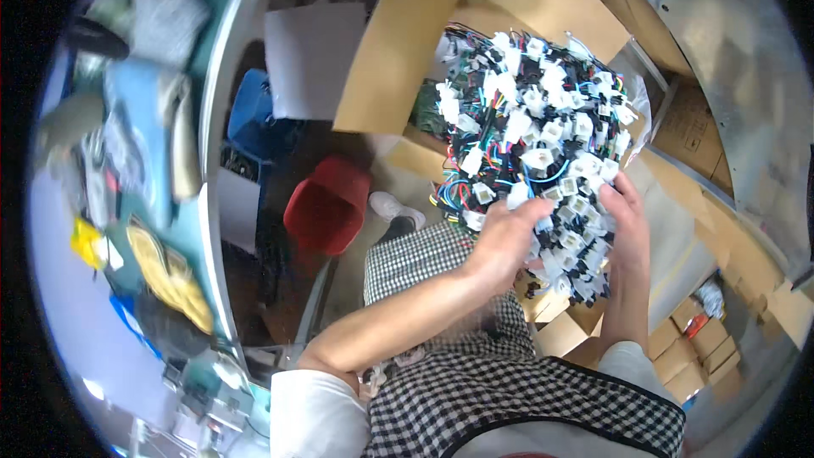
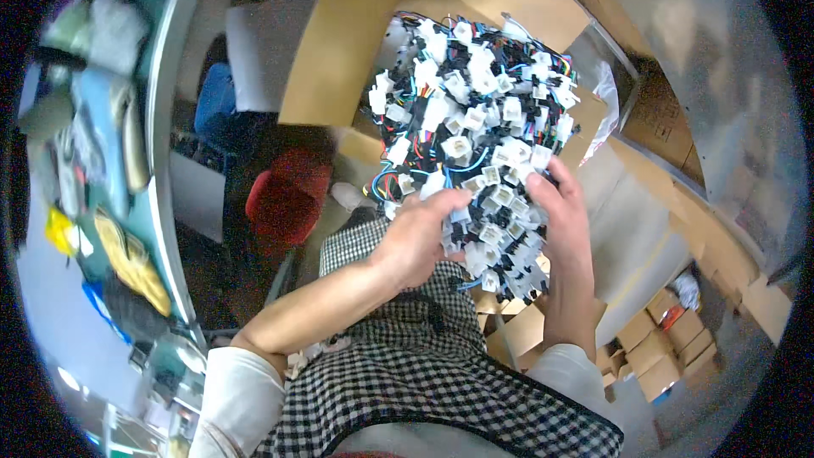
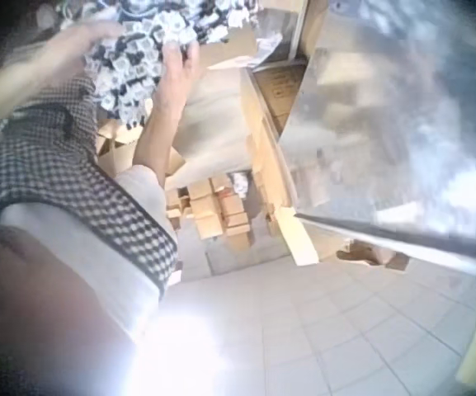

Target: The person assembles electronic modules by inserting rectangular display units into a green circuit board frame. They repeatedly pick up display units from a pile, align them with the frame, and press them into place. The person also handles bundles of wires and connectors, occasionally moving them aside or placing them into a cardboard box.

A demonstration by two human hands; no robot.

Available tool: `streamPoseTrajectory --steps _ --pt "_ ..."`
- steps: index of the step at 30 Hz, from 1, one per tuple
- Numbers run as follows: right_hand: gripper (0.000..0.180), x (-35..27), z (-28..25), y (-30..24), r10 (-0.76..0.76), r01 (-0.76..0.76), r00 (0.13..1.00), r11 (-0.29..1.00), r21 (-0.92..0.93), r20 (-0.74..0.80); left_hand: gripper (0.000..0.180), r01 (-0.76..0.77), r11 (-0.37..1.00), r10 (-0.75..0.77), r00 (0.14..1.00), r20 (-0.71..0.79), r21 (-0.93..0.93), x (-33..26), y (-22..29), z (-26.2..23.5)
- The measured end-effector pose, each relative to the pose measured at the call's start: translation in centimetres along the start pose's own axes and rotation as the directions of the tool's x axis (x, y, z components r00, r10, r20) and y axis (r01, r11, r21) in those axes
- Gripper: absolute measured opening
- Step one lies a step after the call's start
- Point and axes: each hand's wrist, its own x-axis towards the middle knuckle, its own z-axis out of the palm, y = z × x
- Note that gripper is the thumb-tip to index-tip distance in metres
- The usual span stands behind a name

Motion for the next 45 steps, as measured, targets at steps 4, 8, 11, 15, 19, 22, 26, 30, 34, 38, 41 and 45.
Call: streamPoseTrajectory --steps 4,8,11,15,19,22,26,30,34,38,41,45 --pt "0.04 -0.8 1.6 0.7 -0.095 0.093 0.993 0.995 0.025 0.064 0.027 -0.113 0.993 0.111 0.991 0.068 0.018 -1.2 -0.5 -1.8" --pt "0.04 1.3 3.3 4.0 -0.119 0.119 0.992 0.993 0.0 0.05 0.024 -0.166 0.985 0.17 0.976 0.136 -0.045 1.8 -0.8 -5.1" --pt "0.041 3.2 0.4 4.5 -0.153 0.161 0.982 0.985 -0.064 0.111 0.024 -0.283 0.951 0.3 0.942 0.152 -0.123 4.4 -2.9 -4.2" --pt "0.043 4.1 -0.4 4.9 -0.146 0.147 0.976 0.989 0.005 0.162 0.026 -0.399 0.906 0.411 0.908 0.075 -0.138 6.2 -4.7 -3.4" --pt "0.045 3.9 -1.1 5.3 -0.163 0.164 0.93 0.986 0.023 0.331 0.033 -0.385 0.922 0.386 0.914 0.125 -0.031 4.2 -5.3 -3.8" --pt "0.049 5.5 -3.0 5.8 -0.254 0.308 0.835 0.951 -0.032 0.488 0.032 -0.52 0.845 0.53 0.846 0.061 -0.128 5.7 -7.3 -3.0" --pt "0.053 7.3 -3.5 6.0 -0.28 0.357 0.703 0.934 0.017 0.654 0.033 -0.628 0.753 0.644 0.765 0.022 -0.198 6.6 -8.9 -2.7" --pt "0.049 6.4 -0.5 5.7 -0.274 0.395 0.558 0.918 0.04 0.784 0.031 -0.807 0.587 0.808 0.589 -0.018 -0.067 2.0 -11.0 -4.3" --pt "0.033 1.3 6.4 5.4 -0.477 0.702 0.139 0.665 0.254 0.868 0.029 -0.938 0.342 0.929 0.327 -0.176 0.063 -5.8 -15.4 -8.1" --pt "0.027 -4.2 13.2 4.9 -0.457 0.7 -0.181 0.563 0.44 0.871 0.028 -0.962 0.133 0.94 0.046 -0.337 0.24 -13.6 -19.9 -11.5" --pt "0.024 -11.9 19.5 6.4 -0.222 0.498 -0.282 0.798 0.34 0.933 0.027 -0.944 0.0 0.879 -0.158 -0.45 0.331 -20.1 -23.8 -13.5" --pt "0.021 -22.2 27.7 10.9 0.217 0.274 -0.429 0.956 -0.102 0.877 0.025 -0.929 -0.118 0.7 -0.329 -0.634 0.351 -27.2 -28.8 -15.5"
